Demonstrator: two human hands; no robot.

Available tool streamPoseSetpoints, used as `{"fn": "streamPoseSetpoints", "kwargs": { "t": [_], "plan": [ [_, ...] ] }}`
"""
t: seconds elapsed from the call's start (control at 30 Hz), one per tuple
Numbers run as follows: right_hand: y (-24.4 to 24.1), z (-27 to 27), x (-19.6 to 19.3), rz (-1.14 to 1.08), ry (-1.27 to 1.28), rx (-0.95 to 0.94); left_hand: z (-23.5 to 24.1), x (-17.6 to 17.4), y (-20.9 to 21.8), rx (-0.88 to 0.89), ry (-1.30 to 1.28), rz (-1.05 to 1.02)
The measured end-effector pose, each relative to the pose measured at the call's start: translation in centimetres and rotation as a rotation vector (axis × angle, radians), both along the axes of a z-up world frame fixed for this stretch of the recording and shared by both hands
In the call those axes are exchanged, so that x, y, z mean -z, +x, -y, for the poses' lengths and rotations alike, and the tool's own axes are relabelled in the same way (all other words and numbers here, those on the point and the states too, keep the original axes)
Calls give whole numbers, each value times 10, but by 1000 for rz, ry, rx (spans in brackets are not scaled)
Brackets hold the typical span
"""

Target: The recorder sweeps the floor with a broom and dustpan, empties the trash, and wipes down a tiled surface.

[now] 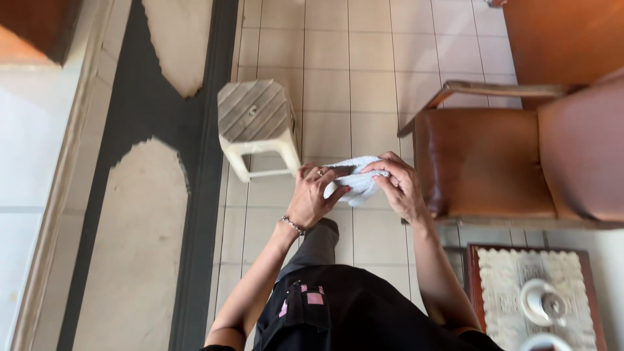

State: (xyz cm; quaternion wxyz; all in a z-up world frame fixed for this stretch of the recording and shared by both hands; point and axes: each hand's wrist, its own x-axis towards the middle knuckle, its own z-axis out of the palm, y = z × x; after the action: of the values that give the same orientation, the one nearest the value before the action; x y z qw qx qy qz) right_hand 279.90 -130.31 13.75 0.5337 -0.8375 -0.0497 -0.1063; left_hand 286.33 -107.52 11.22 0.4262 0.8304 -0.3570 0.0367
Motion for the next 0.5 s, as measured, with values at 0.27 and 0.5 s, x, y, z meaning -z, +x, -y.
{"fn": "streamPoseSetpoints", "kwargs": {
  "t": [0.27,0.5],
  "plan": [
    [196,85,-4,81,-83,24,57,-49,219,-21,-12,357],
    [333,153,-1,144,-151,112,115,-47,374,-43,116,247]
  ]
}}
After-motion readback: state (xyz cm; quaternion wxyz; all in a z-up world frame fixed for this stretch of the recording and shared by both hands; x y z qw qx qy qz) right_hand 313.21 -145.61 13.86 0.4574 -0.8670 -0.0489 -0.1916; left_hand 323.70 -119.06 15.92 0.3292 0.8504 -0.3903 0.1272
